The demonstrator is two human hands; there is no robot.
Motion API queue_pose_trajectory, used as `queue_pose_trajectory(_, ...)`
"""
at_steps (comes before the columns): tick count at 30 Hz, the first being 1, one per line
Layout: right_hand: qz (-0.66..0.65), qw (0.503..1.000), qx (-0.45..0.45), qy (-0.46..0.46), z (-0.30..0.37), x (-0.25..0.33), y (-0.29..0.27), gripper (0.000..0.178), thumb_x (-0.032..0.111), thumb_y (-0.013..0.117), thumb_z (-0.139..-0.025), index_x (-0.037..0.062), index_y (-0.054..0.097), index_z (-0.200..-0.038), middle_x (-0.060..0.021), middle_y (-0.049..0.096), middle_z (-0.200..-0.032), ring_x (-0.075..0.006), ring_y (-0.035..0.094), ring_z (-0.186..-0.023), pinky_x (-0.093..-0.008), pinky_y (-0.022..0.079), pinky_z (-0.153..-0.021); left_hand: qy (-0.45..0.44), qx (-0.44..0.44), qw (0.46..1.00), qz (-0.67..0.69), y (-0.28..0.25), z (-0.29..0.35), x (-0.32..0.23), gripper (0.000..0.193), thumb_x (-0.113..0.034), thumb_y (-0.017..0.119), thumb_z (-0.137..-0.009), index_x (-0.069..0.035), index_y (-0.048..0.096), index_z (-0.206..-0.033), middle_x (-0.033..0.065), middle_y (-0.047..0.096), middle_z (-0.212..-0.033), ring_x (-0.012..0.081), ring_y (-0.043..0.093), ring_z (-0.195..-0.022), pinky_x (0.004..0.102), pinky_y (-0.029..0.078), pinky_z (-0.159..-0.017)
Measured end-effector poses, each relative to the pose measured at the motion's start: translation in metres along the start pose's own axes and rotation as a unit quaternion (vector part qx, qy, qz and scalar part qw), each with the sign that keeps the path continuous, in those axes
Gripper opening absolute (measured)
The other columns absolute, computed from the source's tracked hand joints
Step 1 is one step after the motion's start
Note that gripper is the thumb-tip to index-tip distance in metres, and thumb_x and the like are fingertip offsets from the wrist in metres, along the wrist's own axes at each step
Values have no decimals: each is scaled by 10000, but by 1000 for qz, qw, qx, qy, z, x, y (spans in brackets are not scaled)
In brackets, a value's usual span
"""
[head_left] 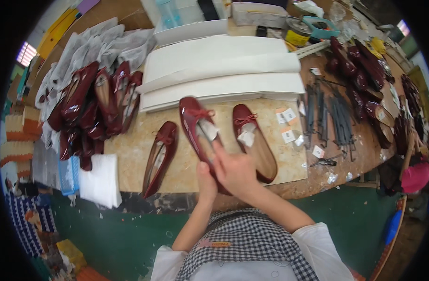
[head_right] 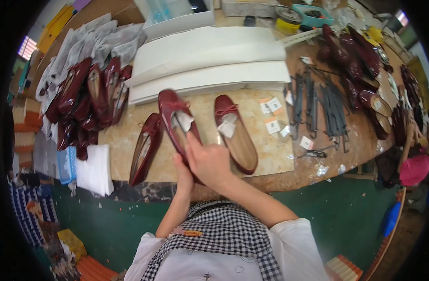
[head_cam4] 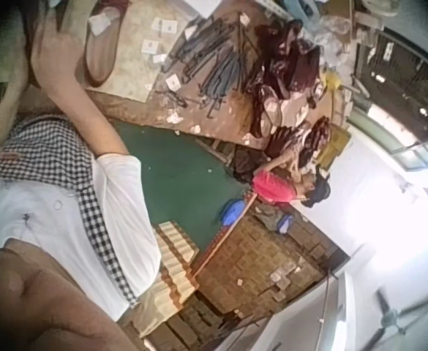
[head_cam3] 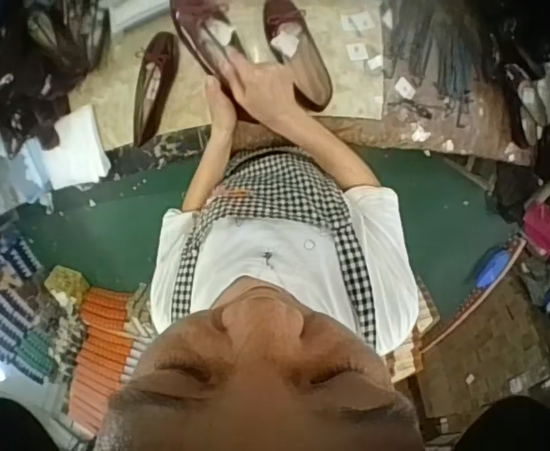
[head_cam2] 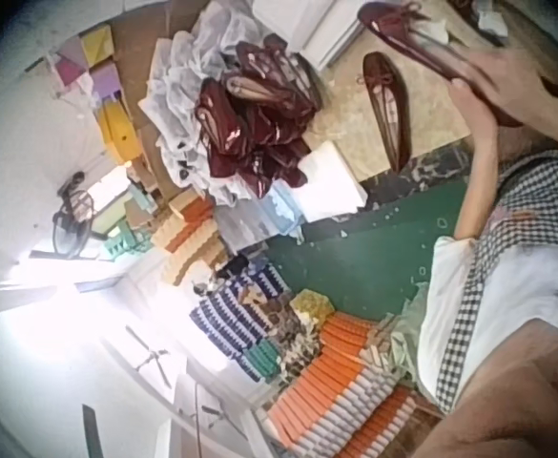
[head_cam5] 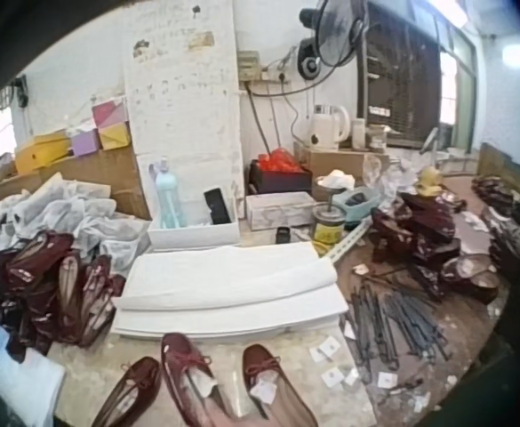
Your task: The person cleans the interior of maroon patent leather flats using a white cloth. They repeatedly pick up shoes, wipe the insoles, and place them back on the table. The person also handles white tissue paper and shoe boxes, preparing them for packaging.
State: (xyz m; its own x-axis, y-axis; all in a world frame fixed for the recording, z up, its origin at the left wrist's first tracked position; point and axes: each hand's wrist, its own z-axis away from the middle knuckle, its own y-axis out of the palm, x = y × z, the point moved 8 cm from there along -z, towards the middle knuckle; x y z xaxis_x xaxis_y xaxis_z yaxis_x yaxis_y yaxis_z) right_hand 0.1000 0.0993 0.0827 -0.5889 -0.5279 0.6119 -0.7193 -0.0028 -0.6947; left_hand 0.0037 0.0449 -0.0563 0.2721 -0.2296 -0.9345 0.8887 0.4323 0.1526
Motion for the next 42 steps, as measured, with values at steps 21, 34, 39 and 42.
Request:
queue_pose_trajectory(21, 268, 904, -102, 317, 54, -324, -191, 228, 244, 583, -821, 40, 682, -847, -187, 661, -805, -385, 634, -765, -452, 506, -691, 56, 126, 990, 25, 62, -16, -9, 625, -238, 535, -855, 54, 337, -1372, 192, 579, -1158, 290, 633, -875, 350, 540, -738)
queue_pose_trajectory(34, -205, 947, 143, 202, 26, -58, -67, 342, 128, 614, -855, 59, 595, -1190, -113, 476, -541, -146, 416, -451, -313, 360, -462, 18, -3, 991, 135, 5, -29, -30, 603, -483, 377, -938, -14, 427, -1314, 140, 536, -1259, 241, 531, -1139, 366, 411, -972)
queue_pose_trajectory(39, -249, 935, 191, 165, 8, -30, -39, 317, 98, 527, -915, 41, 576, -1222, -39, 400, -534, -99, 376, -461, -257, 319, -445, 110, 17, 991, 77, 2, -22, -45, 605, -449, 382, -942, 23, 400, -1321, 143, 536, -1215, 221, 531, -1091, 333, 407, -944)
queue_pose_trajectory(42, -228, 952, 144, 142, 0, -25, -39, 309, 85, 522, -921, 22, 582, -1217, -2, 396, -508, -64, 367, -449, -239, 307, -434, 111, 34, 991, 60, 3, -19, -46, 670, -478, 414, -922, 40, 369, -1344, 143, 515, -1235, 216, 509, -1111, 324, 396, -948)
